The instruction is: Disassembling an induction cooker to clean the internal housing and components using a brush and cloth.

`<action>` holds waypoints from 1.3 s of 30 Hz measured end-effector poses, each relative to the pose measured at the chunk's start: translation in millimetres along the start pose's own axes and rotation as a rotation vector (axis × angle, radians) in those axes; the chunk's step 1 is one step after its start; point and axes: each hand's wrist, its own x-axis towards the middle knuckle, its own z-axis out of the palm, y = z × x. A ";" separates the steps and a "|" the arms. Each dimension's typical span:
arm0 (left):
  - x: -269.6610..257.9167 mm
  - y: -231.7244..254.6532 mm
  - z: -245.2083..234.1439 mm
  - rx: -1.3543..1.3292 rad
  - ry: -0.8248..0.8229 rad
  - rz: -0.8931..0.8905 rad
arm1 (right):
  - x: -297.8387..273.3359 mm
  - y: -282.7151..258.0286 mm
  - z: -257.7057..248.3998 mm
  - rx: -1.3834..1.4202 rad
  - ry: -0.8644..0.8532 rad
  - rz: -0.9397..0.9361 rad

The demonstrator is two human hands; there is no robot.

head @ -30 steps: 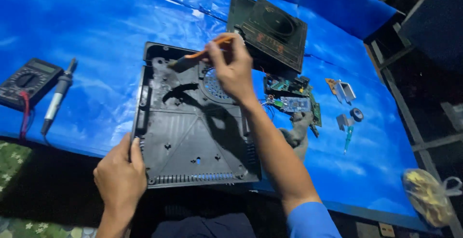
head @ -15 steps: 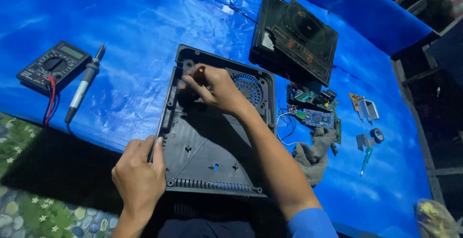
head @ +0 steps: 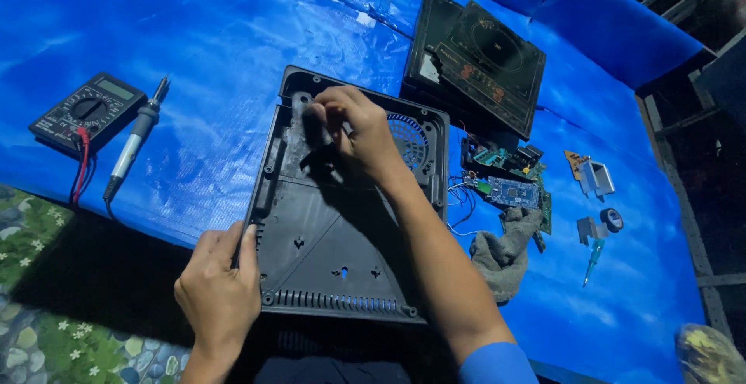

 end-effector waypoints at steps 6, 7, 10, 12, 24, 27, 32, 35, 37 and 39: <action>4.5 0.5 4.6 0.043 -0.019 -0.041 | -3.2 -8.0 -0.9 0.132 -0.162 0.210; 5.6 0.8 4.1 0.073 -0.029 -0.045 | -0.7 -6.0 -2.7 0.075 -0.094 0.159; 5.2 1.8 4.6 0.130 -0.043 -0.062 | -6.5 33.1 2.2 -0.072 0.002 0.089; 6.1 1.7 6.0 0.155 -0.048 -0.061 | -8.6 46.1 1.8 -0.168 0.042 0.071; 8.5 2.8 9.0 0.212 -0.129 -0.174 | -2.1 32.1 -12.5 -0.052 -0.071 0.263; 6.2 1.7 10.3 0.226 -0.120 -0.176 | -4.2 38.2 -7.6 0.039 0.043 0.247; 6.8 -0.1 12.4 0.240 -0.139 -0.197 | -10.9 73.7 -22.8 -0.420 0.363 0.191; 7.1 -0.7 13.9 0.282 -0.159 -0.229 | -7.1 56.2 -21.7 -0.296 0.390 0.336; 7.3 2.0 13.3 0.292 -0.158 -0.226 | -10.1 61.0 -13.7 -0.223 0.260 0.405; 7.1 2.0 12.3 0.305 -0.161 -0.226 | -14.3 75.4 -14.4 -0.145 0.124 0.475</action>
